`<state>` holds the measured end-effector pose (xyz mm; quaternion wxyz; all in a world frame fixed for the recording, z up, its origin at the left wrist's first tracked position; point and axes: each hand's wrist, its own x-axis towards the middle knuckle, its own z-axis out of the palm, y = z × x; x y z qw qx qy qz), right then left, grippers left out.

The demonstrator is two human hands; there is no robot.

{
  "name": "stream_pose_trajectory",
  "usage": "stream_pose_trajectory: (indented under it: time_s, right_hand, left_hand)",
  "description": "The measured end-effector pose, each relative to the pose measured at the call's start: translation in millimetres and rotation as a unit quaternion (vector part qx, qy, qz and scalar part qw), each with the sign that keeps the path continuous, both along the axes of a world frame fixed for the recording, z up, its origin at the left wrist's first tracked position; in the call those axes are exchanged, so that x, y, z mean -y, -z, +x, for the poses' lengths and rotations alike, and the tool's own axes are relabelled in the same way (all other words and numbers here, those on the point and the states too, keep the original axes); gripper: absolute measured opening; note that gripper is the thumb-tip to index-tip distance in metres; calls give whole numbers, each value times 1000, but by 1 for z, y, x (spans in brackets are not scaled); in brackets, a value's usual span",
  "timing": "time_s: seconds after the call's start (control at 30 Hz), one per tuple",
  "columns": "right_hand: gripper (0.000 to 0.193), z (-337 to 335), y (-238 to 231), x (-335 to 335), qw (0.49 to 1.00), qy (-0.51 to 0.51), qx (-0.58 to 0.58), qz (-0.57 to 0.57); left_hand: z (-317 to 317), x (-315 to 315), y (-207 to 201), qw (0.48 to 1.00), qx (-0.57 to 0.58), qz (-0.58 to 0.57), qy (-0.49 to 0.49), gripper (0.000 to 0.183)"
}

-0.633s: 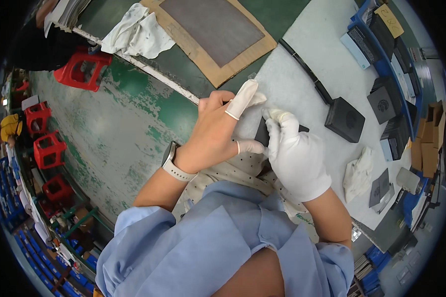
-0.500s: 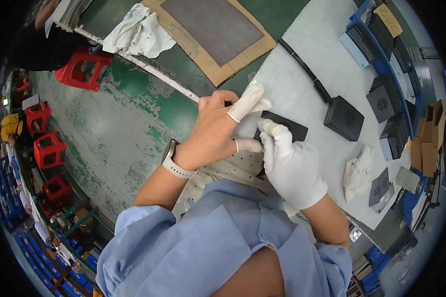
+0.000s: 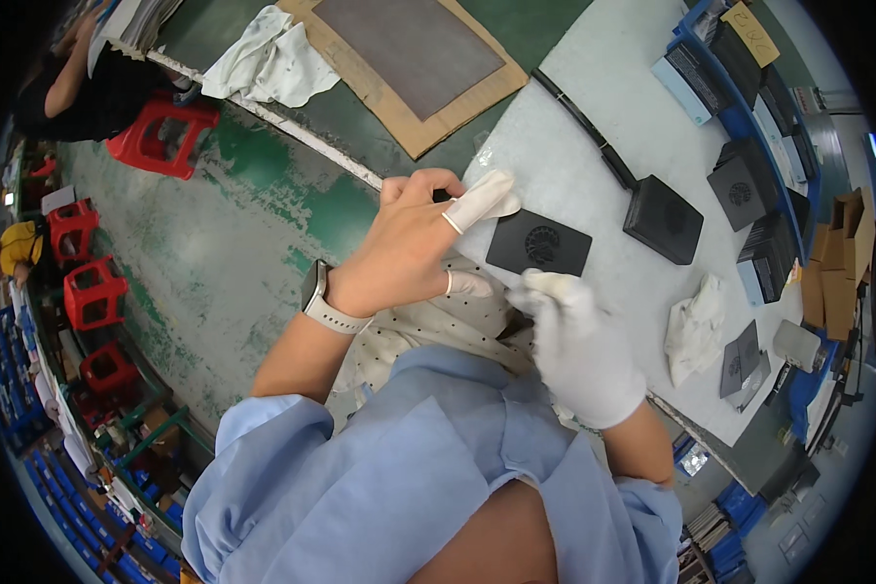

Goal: The person holds and turns cards, rubs them against a sanding pad, marks details on them with a marker pen, and wipes their surfaces with a cloth by hand.

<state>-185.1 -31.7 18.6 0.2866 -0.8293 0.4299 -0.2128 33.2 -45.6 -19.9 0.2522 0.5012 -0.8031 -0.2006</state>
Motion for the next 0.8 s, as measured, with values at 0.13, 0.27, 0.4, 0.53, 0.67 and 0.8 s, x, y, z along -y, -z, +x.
stream_pose_trajectory:
  time_s: [0.13, 0.27, 0.4, 0.53, 0.67, 0.8]
  right_hand:
    - [25, -34, -23, 5, 997, 50, 28, -46]
    - [31, -45, -18, 7, 987, 19, -103, -124]
    - [31, -34, 0, 8, 987, -21, -105, -123]
    - [31, -9, 10, 10, 989, -11, -79, -126]
    - [30, -16, 13, 16, 978, 10, -143, -154]
    - [36, -19, 9, -1, 976, 77, -123, -162]
  left_hand:
    - [1, -2, -1, 1000, 3, 8, -1, 107]
    - [0, -2, -3, 1000, -3, -2, -16, 96]
    - [-2, -1, 0, 999, 15, -21, -25, 92]
    - [-3, 1, -3, 999, 38, -23, -17, 91]
    - [-4, 1, -5, 999, 23, -34, -25, 91]
    - [-4, -1, -6, 999, 31, -30, -30, 92]
